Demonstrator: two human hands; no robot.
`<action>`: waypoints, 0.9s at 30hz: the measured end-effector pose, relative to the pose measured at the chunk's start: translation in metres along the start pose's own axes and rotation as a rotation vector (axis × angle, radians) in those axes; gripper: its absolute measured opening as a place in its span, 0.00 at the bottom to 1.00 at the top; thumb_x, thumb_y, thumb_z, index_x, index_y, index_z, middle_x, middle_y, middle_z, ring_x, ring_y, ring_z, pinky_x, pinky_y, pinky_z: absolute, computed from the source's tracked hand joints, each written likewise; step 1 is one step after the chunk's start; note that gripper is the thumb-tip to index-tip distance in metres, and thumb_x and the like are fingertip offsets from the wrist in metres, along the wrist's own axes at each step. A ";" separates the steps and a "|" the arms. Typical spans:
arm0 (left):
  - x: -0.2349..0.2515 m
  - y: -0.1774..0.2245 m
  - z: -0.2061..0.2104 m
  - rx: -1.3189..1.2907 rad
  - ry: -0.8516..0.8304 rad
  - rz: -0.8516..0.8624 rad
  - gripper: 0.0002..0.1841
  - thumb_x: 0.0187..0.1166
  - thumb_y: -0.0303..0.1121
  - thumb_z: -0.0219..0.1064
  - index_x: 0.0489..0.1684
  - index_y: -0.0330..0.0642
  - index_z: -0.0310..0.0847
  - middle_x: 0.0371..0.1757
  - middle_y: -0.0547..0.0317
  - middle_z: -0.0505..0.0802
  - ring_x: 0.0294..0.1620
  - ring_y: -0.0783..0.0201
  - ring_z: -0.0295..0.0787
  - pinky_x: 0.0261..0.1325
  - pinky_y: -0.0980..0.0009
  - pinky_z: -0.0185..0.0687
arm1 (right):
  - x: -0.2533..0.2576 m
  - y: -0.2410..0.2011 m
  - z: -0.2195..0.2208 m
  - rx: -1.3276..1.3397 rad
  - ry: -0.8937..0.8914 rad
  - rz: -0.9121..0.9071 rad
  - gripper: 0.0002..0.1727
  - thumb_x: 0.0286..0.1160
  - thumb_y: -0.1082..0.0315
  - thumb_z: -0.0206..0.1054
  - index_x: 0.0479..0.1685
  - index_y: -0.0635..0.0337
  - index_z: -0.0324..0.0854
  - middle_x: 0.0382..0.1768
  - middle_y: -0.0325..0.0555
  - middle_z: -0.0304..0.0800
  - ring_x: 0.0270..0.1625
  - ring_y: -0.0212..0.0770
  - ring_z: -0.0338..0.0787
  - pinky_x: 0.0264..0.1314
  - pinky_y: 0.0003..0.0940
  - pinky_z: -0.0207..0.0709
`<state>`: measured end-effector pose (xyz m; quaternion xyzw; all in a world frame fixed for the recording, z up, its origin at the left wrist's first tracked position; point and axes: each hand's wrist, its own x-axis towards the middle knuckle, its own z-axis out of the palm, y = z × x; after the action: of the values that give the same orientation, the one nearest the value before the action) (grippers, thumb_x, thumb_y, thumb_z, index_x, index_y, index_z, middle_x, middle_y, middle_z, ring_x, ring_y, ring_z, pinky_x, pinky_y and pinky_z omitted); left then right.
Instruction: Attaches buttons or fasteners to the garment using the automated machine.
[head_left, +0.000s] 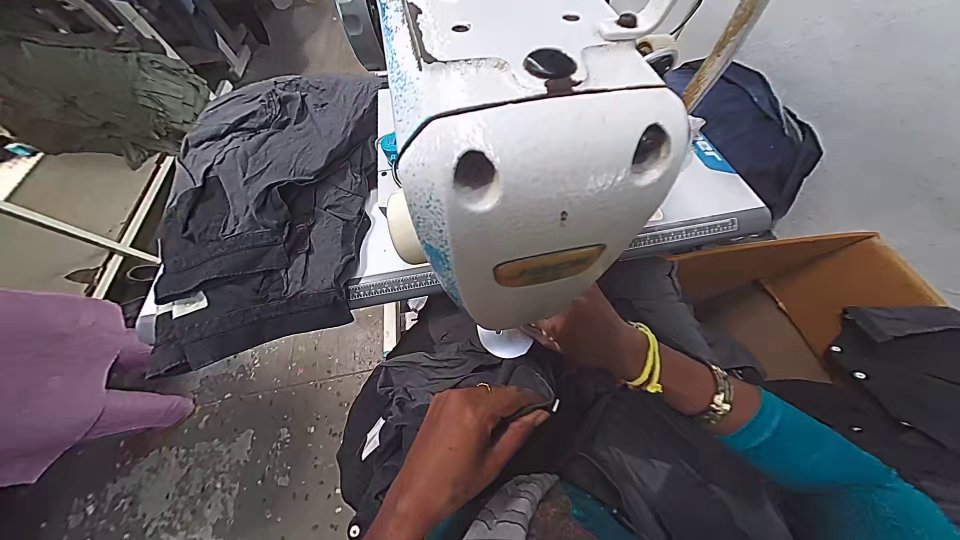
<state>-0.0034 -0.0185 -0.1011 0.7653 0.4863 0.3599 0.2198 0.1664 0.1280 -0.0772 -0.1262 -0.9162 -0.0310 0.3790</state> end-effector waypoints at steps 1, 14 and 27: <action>0.001 0.005 -0.005 -0.018 0.009 0.011 0.17 0.87 0.47 0.60 0.47 0.50 0.94 0.34 0.64 0.96 0.32 0.73 0.91 0.35 0.73 0.83 | -0.002 -0.002 -0.003 0.166 -0.056 0.079 0.11 0.77 0.65 0.66 0.28 0.56 0.88 0.31 0.44 0.94 0.43 0.39 0.93 0.47 0.29 0.82; -0.035 -0.083 -0.083 0.122 0.313 -0.594 0.20 0.79 0.56 0.64 0.31 0.50 0.90 0.23 0.78 0.86 0.22 0.89 0.76 0.28 0.84 0.69 | -0.013 0.002 -0.001 0.592 -0.175 0.702 0.12 0.77 0.60 0.68 0.44 0.62 0.81 0.30 0.35 0.84 0.35 0.21 0.80 0.44 0.22 0.73; -0.018 -0.083 -0.084 0.179 0.306 -0.519 0.22 0.80 0.55 0.62 0.32 0.47 0.90 0.24 0.75 0.87 0.24 0.89 0.76 0.31 0.84 0.69 | -0.030 0.017 -0.009 0.242 -0.110 0.815 0.15 0.79 0.57 0.68 0.42 0.61 0.82 0.23 0.41 0.83 0.29 0.38 0.82 0.38 0.41 0.74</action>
<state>-0.1215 -0.0001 -0.1101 0.5688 0.7225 0.3587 0.1603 0.1976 0.1370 -0.0930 -0.4337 -0.8074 0.2359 0.3229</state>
